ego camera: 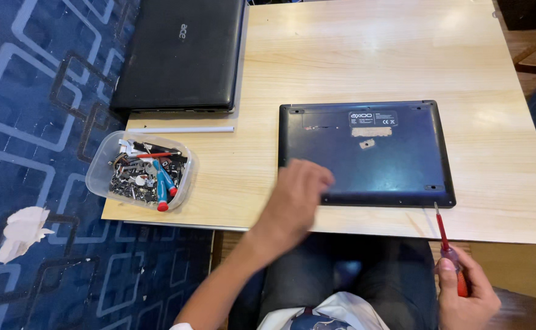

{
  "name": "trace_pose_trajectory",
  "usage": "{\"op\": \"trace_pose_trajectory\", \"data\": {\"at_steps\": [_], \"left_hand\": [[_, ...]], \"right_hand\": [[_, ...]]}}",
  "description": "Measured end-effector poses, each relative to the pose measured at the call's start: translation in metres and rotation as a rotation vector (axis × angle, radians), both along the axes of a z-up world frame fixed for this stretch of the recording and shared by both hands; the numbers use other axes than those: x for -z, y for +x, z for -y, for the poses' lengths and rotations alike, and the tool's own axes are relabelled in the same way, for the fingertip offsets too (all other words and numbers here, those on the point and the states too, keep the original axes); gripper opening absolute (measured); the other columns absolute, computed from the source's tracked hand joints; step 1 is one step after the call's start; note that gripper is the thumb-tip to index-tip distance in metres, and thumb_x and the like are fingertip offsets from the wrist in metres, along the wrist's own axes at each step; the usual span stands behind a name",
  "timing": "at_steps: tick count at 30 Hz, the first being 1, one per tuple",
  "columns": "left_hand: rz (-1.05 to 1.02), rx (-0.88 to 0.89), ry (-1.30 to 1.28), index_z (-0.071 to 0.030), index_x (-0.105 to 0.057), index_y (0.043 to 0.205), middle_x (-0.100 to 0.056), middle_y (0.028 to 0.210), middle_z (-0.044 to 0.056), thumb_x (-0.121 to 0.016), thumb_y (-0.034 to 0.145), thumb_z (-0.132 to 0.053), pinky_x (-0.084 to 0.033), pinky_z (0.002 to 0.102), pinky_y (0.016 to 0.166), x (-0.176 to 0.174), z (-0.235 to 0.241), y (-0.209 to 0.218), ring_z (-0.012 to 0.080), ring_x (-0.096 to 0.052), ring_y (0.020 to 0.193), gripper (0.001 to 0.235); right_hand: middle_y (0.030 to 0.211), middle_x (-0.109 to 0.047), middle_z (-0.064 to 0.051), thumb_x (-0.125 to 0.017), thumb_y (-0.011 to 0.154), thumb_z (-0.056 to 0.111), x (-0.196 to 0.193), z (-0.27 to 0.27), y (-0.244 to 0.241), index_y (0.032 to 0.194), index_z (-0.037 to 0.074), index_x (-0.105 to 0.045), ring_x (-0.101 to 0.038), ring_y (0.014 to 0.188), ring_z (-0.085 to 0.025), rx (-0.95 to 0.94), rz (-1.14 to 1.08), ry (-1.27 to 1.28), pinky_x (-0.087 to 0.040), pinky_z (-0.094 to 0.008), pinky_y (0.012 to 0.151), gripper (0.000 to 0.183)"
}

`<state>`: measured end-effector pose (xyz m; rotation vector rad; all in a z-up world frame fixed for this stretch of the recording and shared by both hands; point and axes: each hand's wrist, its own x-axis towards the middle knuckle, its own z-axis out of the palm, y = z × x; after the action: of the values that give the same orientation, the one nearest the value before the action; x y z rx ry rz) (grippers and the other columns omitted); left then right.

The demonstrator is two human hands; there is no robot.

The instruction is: The person uses a red screwdriver to remove screws from the back of a tablet. They systematically unscrew fasteners around the device's perimeter and center, placing the removed screws on the table. Finally, they lift the back cover off the tablet.

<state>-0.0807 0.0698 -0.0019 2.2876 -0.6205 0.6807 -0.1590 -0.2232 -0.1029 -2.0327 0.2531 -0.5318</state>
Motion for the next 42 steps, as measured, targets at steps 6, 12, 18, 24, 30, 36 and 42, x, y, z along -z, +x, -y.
{"op": "trace_pose_trajectory", "data": {"at_steps": [6, 12, 18, 24, 30, 36, 42], "left_hand": [[-0.358, -0.471, 0.231, -0.006, -0.051, 0.102, -0.054, 0.097, 0.01, -0.047, 0.095, 0.003, -0.038, 0.038, 0.07, 0.007, -0.098, 0.024, 0.0259, -0.05, 0.089, 0.012], [-0.296, -0.51, 0.35, -0.01, -0.054, 0.101, -0.058, 0.099, 0.009, -0.051, 0.091, -0.001, -0.038, 0.042, 0.073, 0.031, -0.112, 0.025, 0.0311, -0.053, 0.089, 0.014], [-0.258, -0.395, 0.009, -0.001, -0.058, 0.107, -0.061, 0.101, 0.013, -0.047, 0.092, 0.003, -0.046, 0.038, 0.082, 0.008, -0.12, 0.013, 0.0283, -0.058, 0.097, 0.018], [-0.19, -0.447, -0.119, -0.001, -0.058, 0.106, -0.061, 0.101, 0.012, -0.046, 0.093, 0.002, -0.049, 0.034, 0.078, 0.004, -0.111, -0.014, 0.0249, -0.058, 0.094, 0.018], [-0.183, -0.314, -0.166, -0.004, -0.057, 0.103, -0.063, 0.1, 0.009, -0.055, 0.09, -0.008, -0.046, 0.035, 0.082, 0.008, -0.07, -0.044, 0.0246, -0.057, 0.093, 0.013], [-0.182, -0.388, 0.03, -0.017, -0.063, 0.105, -0.068, 0.104, -0.004, -0.062, 0.086, -0.029, -0.038, 0.036, 0.079, 0.023, -0.057, -0.05, 0.0208, -0.057, 0.101, 0.022], [-0.157, -0.408, 0.044, -0.021, -0.066, 0.104, -0.069, 0.099, -0.006, -0.062, 0.087, -0.031, -0.037, 0.035, 0.073, 0.022, -0.057, -0.048, 0.0191, -0.058, 0.097, 0.02]], "right_hand": [[0.099, -0.065, -0.011, -0.063, 0.101, 0.005, -0.007, 0.0, 0.004, 0.124, -0.003, -0.065, -0.059, 0.081, -0.013, -0.062, 0.019, -0.018, -0.046, -0.023, 0.081, 0.025], [0.108, -0.068, -0.01, -0.066, 0.096, 0.011, -0.025, 0.01, 0.009, 0.123, 0.005, -0.067, -0.06, 0.088, -0.013, -0.131, 0.026, -0.185, -0.045, -0.025, 0.087, 0.028], [0.102, -0.067, -0.009, -0.071, 0.096, 0.009, -0.059, 0.017, 0.02, 0.122, 0.003, -0.07, -0.049, 0.073, -0.011, -0.17, 0.048, -0.31, -0.043, -0.025, 0.08, 0.027], [0.087, -0.066, -0.002, -0.067, 0.091, 0.015, -0.126, -0.003, 0.045, 0.111, 0.008, -0.071, -0.045, 0.06, -0.012, -0.427, 0.115, -0.522, -0.04, -0.023, 0.068, 0.021], [0.075, -0.062, 0.009, -0.065, 0.087, 0.039, -0.189, -0.06, 0.091, 0.095, 0.03, -0.07, -0.05, 0.045, -0.024, -0.76, 0.327, -1.063, -0.037, -0.034, 0.043, 0.013], [0.073, -0.062, 0.005, -0.055, 0.091, 0.045, -0.206, -0.128, 0.138, 0.097, 0.032, -0.069, -0.063, 0.052, -0.029, -1.122, 0.401, -1.349, -0.044, -0.04, 0.039, 0.02], [0.071, -0.059, 0.005, -0.058, 0.093, 0.043, -0.204, -0.156, 0.146, 0.077, 0.024, -0.065, -0.065, 0.071, -0.025, -1.13, 0.451, -1.477, -0.048, -0.039, 0.043, 0.024]]}}
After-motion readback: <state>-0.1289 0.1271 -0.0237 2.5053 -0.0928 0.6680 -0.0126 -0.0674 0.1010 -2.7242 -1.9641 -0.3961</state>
